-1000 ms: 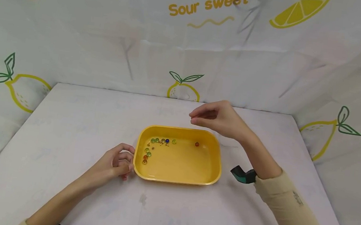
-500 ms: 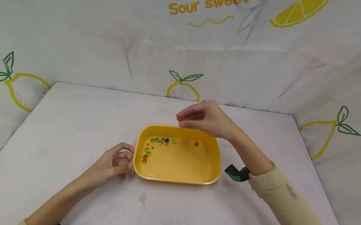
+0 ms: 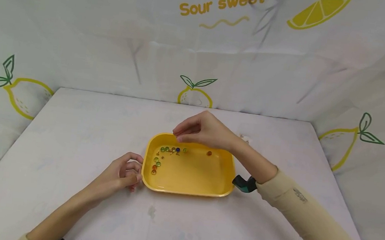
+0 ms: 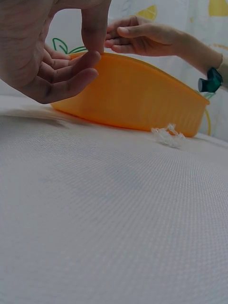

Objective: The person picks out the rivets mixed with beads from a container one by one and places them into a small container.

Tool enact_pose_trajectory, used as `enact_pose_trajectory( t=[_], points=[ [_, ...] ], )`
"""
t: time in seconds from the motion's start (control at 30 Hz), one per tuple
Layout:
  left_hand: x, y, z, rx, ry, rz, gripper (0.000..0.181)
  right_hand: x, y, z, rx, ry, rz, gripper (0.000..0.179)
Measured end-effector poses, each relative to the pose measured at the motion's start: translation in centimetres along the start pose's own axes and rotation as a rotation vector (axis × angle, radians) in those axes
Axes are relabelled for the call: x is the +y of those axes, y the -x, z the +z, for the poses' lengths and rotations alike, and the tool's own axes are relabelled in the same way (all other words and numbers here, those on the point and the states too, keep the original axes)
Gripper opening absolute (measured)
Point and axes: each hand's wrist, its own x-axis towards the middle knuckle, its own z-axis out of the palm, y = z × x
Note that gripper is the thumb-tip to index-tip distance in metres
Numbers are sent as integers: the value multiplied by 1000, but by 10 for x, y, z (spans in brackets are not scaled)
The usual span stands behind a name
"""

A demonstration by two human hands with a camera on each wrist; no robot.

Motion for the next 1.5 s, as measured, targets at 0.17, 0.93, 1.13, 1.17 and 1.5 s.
enact_pose_trajectory(
  t=[0.17,0.93,1.13,1.17,1.5],
  points=[
    [1,0,1,-1,1,-1,48,-2,-5,5,-34,-10,26,23],
    [0,-1,0,-5,14,-13,49,22,-38,36,-199,56,39,24],
    [0,-1,0,-5,10,-7,49,26,-42,42,-212,66,62,23],
    [0,0,0,-5,8,-8,49,26,-42,43,-218,68,64,23],
    [1,0,0,-5,5,-9,49,34,-47,52,-263,103,92,20]
  ],
)
